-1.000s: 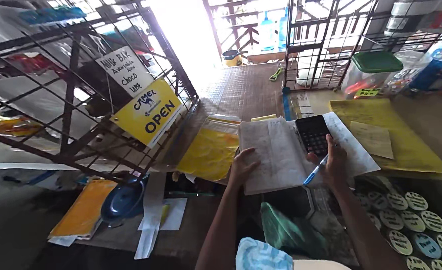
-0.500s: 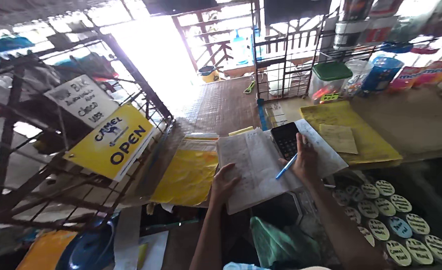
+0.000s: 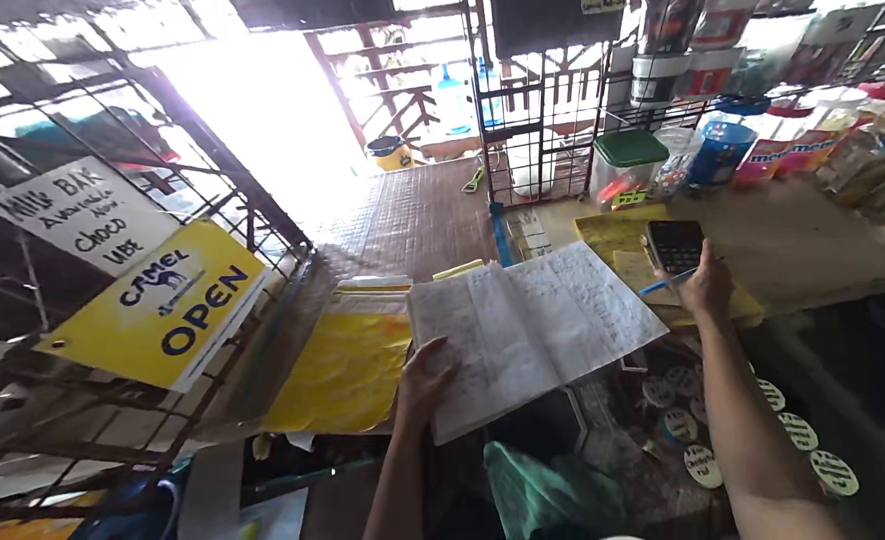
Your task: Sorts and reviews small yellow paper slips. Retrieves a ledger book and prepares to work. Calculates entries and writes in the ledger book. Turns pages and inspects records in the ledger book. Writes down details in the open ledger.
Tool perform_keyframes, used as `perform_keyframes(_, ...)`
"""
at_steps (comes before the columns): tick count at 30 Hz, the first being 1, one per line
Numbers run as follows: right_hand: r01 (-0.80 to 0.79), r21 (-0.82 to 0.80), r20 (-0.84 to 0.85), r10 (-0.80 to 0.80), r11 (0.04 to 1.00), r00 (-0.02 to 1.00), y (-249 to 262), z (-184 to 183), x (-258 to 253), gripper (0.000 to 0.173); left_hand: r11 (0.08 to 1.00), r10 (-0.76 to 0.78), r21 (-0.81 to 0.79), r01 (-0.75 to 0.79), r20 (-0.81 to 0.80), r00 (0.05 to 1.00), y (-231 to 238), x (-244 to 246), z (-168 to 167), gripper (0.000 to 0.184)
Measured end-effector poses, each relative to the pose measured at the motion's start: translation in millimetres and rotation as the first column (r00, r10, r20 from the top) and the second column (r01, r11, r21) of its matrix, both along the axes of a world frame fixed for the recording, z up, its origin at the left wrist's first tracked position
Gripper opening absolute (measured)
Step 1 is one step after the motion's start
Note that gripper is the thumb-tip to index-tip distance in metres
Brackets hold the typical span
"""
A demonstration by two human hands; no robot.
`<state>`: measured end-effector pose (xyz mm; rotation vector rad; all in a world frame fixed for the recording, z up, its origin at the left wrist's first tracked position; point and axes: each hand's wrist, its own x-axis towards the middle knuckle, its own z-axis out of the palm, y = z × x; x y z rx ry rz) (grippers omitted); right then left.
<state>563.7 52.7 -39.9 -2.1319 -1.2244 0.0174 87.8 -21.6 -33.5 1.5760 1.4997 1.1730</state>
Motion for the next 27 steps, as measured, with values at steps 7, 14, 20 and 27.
perform_keyframes(7, -0.294, 0.173, 0.155, 0.269, 0.940, 0.951, -93.9, 3.4, -68.6, 0.065, 1.000, 0.008, -0.003, -0.008, -0.023, 1.000, 0.0, -0.4, 0.6, 0.050)
perform_keyframes(14, -0.239, 0.077, 0.231, 0.215, 0.968, 0.949, -118.6, -31.8, -115.5, 0.109, 1.000, 0.014, -0.003, -0.014, 0.002, 1.000, -0.6, 1.0, 1.1, 0.049)
perform_keyframes(20, -0.243, 0.113, 0.244, 0.210, 0.963, 0.947, -115.7, -37.7, -122.1, 0.096, 1.000, 0.008, -0.004, -0.008, 0.000, 1.000, -0.5, 0.1, 0.5, 0.049)
perform_keyframes(27, -0.356, 0.200, 0.186, 0.322, 0.913, 0.928, -105.6, -26.5, -139.9, 0.069, 0.999, 0.020, -0.033, -0.020, 0.004, 1.000, -1.5, 1.1, 2.5, 0.049)
